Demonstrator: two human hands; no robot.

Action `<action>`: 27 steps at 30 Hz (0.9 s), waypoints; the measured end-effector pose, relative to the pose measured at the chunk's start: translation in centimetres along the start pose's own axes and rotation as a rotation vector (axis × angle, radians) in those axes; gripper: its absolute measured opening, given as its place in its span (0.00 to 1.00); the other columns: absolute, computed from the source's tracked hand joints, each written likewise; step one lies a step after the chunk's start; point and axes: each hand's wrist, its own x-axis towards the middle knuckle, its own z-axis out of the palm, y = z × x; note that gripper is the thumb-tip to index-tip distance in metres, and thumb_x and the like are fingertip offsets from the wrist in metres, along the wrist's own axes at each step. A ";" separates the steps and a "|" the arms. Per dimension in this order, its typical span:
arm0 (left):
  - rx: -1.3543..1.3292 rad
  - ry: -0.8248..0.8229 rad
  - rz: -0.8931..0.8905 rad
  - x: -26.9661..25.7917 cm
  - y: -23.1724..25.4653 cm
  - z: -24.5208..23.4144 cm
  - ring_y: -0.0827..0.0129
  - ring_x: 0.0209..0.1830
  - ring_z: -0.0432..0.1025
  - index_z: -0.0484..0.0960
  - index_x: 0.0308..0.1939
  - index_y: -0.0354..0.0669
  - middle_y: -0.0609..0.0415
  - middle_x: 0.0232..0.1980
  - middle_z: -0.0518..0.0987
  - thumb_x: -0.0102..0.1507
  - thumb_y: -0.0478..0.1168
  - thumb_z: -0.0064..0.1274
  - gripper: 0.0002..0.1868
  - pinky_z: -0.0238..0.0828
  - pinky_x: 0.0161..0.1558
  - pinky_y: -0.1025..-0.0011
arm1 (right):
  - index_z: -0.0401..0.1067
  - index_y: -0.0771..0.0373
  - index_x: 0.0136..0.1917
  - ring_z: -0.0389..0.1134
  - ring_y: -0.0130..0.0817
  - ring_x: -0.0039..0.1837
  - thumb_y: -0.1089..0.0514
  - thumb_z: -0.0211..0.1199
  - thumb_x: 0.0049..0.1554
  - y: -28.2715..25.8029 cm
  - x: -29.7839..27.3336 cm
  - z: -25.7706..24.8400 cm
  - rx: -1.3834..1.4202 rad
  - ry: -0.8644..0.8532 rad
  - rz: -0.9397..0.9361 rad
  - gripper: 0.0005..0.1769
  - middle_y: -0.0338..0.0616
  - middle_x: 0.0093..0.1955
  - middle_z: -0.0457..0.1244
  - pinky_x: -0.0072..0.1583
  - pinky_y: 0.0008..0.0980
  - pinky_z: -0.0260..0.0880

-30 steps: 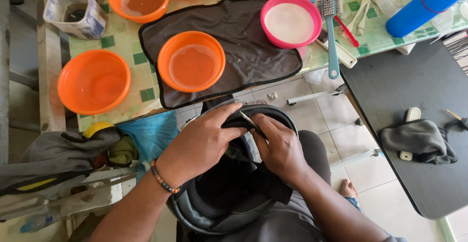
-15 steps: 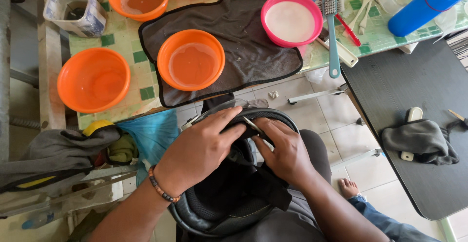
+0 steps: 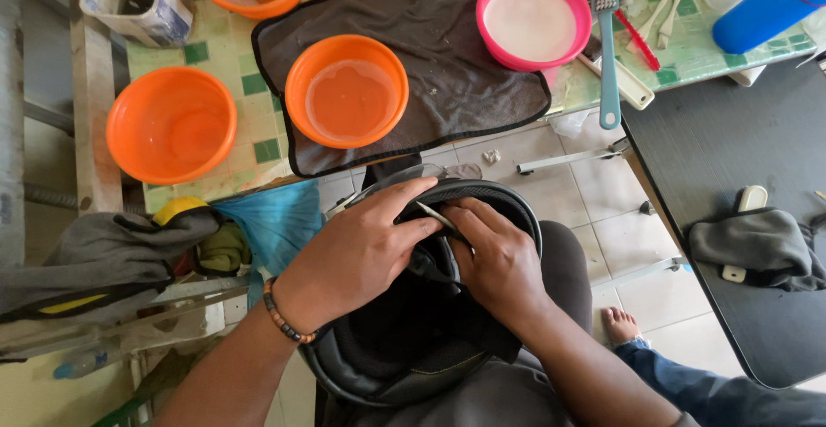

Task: The person uses a screwdriver to pry out and remove the inner padding of a motorcycle helmet while sitting on the floor near several plastic bowls of liquid.

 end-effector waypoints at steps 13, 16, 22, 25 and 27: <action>-0.001 -0.002 0.061 0.7 0.3 0.8 0.52 0.55 0.64 0.75 0.47 0.39 0.43 0.61 0.66 0.56 0.28 0.45 0.15 0.65 0.54 0.60 | 0.68 0.59 0.49 0.63 0.45 0.40 0.63 0.54 0.52 1.2 -0.4 -0.8 -0.028 -0.098 0.094 0.10 0.41 0.40 0.60 0.41 0.39 0.62; 0.149 -0.006 -0.034 0.3 0.7 1.1 0.49 0.54 0.67 0.76 0.54 0.45 0.41 0.62 0.67 0.57 0.33 0.47 0.20 0.60 0.54 0.51 | 0.69 0.61 0.49 0.64 0.43 0.42 0.66 0.54 0.51 1.3 -0.4 -0.5 0.008 -0.055 0.081 0.10 0.42 0.41 0.60 0.45 0.36 0.63; 0.165 0.011 -0.042 0.1 0.5 0.8 0.51 0.58 0.67 0.78 0.47 0.38 0.40 0.59 0.69 0.62 0.34 0.45 0.12 0.70 0.50 0.59 | 0.71 0.59 0.51 0.66 0.41 0.49 0.68 0.61 0.45 1.4 -0.5 0.1 0.070 -0.064 0.064 0.19 0.42 0.49 0.61 0.50 0.34 0.65; 0.138 -0.013 -0.039 0.2 0.4 0.7 0.52 0.58 0.67 0.78 0.43 0.40 0.40 0.59 0.68 0.57 0.31 0.44 0.12 0.68 0.52 0.59 | 0.70 0.62 0.52 0.66 0.40 0.54 0.70 0.56 0.48 0.8 -0.5 0.1 0.092 -0.056 0.052 0.17 0.44 0.52 0.63 0.54 0.33 0.66; 0.098 -0.005 -0.029 0.2 0.2 0.7 0.51 0.58 0.66 0.78 0.41 0.39 0.39 0.59 0.67 0.57 0.30 0.42 0.11 0.66 0.54 0.59 | 0.67 0.64 0.53 0.66 0.42 0.59 0.71 0.54 0.49 0.7 -0.5 -0.1 0.125 -0.082 0.022 0.17 0.46 0.56 0.64 0.58 0.32 0.64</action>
